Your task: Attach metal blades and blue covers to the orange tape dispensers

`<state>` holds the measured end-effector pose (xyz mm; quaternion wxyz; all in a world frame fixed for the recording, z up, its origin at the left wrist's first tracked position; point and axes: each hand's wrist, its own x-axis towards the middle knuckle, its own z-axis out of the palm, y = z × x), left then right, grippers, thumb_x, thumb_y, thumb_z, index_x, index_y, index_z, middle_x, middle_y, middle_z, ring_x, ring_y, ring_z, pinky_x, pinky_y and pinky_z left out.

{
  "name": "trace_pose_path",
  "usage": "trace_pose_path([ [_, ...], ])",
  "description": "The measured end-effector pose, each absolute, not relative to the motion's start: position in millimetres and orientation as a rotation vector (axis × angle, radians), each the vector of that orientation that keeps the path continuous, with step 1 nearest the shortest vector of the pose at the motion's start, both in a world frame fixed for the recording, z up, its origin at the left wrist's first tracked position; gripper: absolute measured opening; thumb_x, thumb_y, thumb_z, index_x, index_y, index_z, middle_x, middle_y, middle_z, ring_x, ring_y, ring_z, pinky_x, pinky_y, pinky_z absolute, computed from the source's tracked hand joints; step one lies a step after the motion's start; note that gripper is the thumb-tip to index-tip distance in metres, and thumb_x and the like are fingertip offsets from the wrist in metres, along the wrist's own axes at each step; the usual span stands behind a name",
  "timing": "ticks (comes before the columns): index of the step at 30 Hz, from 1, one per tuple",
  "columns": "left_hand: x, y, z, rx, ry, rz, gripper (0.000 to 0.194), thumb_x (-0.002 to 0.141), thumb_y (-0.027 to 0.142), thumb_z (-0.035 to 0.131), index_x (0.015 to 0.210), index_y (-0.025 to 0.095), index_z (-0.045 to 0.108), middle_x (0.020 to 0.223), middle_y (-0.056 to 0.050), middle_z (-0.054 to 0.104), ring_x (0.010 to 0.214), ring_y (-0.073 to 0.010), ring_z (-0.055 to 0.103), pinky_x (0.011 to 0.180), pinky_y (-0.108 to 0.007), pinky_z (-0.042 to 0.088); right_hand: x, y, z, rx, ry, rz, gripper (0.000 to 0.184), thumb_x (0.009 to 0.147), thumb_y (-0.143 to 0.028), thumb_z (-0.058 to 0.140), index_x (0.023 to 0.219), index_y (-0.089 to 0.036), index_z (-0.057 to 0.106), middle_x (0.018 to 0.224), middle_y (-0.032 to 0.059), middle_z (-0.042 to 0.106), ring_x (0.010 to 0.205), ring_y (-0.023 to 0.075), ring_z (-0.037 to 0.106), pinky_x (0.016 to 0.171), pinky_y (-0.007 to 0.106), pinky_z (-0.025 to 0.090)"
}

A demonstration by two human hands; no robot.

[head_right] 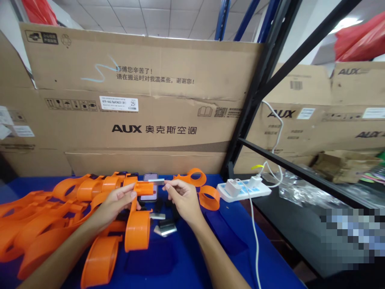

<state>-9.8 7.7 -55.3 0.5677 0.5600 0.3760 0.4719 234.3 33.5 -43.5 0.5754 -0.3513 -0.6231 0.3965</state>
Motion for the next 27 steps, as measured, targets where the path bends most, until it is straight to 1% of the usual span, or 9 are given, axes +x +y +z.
trace_pose_path([
  [2, -9.5, 6.9, -53.4, 1.317, 0.878, 1.111, 0.069, 0.091, 0.047, 0.070, 0.145, 0.010, 0.051, 0.080, -0.009, 0.074, 0.072, -0.0191, 0.066, 0.067, -0.029, 0.051, 232.9, 32.5, -43.5, -0.824, -1.484, 0.953, 0.027, 0.088, -0.044, 0.074, 0.084, -0.018, 0.077, 0.066, 0.0020, 0.067, 0.053, 0.0116, 0.053, 0.047, 0.024, 0.041],
  [6, -7.0, 2.7, -46.6, 1.332, 0.845, 1.086, 0.061, 0.091, 0.047, 0.069, 0.138, 0.010, 0.058, 0.084, -0.011, 0.075, 0.074, -0.0193, 0.067, 0.067, -0.028, 0.052, 231.3, 30.0, -43.5, -0.799, -1.509, 0.984, 0.028, 0.088, -0.046, 0.074, 0.091, -0.018, 0.078, 0.076, 0.0043, 0.071, 0.056, 0.0120, 0.054, 0.048, 0.024, 0.043],
  [9, -6.2, 1.6, -46.3, 1.312, 0.845, 1.079, 0.061, 0.091, 0.046, 0.070, 0.139, 0.010, 0.057, 0.085, -0.011, 0.076, 0.072, -0.0187, 0.067, 0.067, -0.028, 0.051, 231.2, 29.2, -45.1, -0.780, -1.525, 1.004, 0.028, 0.089, -0.046, 0.073, 0.094, -0.019, 0.079, 0.077, 0.0041, 0.071, 0.056, 0.0121, 0.055, 0.049, 0.025, 0.043],
  [13, -6.7, 2.9, -49.8, 1.293, 0.853, 1.078, 0.061, 0.091, 0.047, 0.070, 0.138, 0.010, 0.057, 0.085, -0.011, 0.076, 0.070, -0.0182, 0.067, 0.066, -0.028, 0.051, 230.9, 29.3, -49.2, -0.757, -1.563, 1.060, 0.033, 0.090, -0.046, 0.072, 0.109, -0.021, 0.079, 0.084, 0.0046, 0.073, 0.059, 0.0126, 0.057, 0.051, 0.026, 0.045],
  [16, -6.7, 3.3, -50.3, 1.307, 0.848, 1.068, 0.059, 0.091, 0.048, 0.069, 0.135, 0.011, 0.059, 0.086, -0.011, 0.075, 0.071, -0.0186, 0.067, 0.066, -0.028, 0.051, 230.5, 28.3, -50.3, -0.733, -1.619, 1.075, 0.034, 0.092, -0.044, 0.071, 0.117, -0.022, 0.077, 0.084, 0.0030, 0.071, 0.060, 0.0118, 0.055, 0.055, 0.027, 0.046],
  [20, -6.1, 2.7, -51.1, 1.306, 0.865, 1.076, 0.056, 0.090, 0.047, 0.071, 0.132, 0.013, 0.060, 0.083, -0.007, 0.073, 0.071, -0.0176, 0.066, 0.065, -0.027, 0.051, 230.0, 25.2, -46.8, -0.724, -1.727, 1.065, 0.033, 0.095, -0.041, 0.067, 0.121, -0.023, 0.076, 0.084, 0.0023, 0.068, 0.061, 0.0117, 0.053, 0.056, 0.026, 0.045],
  [22, -5.8, 2.2, -51.9, 1.305, 0.865, 1.072, 0.055, 0.090, 0.047, 0.071, 0.132, 0.013, 0.061, 0.082, -0.005, 0.072, 0.069, -0.0170, 0.065, 0.064, -0.027, 0.051, 229.9, 23.8, -44.5, -0.722, -1.766, 1.054, 0.032, 0.097, -0.041, 0.065, 0.120, -0.023, 0.077, 0.081, 0.0020, 0.067, 0.061, 0.0119, 0.052, 0.055, 0.026, 0.044],
  [27, -6.5, 2.0, -50.1, 1.314, 0.848, 1.035, 0.053, 0.089, 0.049, 0.071, 0.130, 0.015, 0.064, 0.082, -0.007, 0.072, 0.073, -0.0203, 0.068, 0.065, -0.029, 0.052, 230.9, 24.4, -42.5, -0.721, -1.776, 1.040, 0.034, 0.097, -0.043, 0.064, 0.120, -0.022, 0.077, 0.078, 0.0021, 0.067, 0.060, 0.0124, 0.053, 0.054, 0.026, 0.044],
])
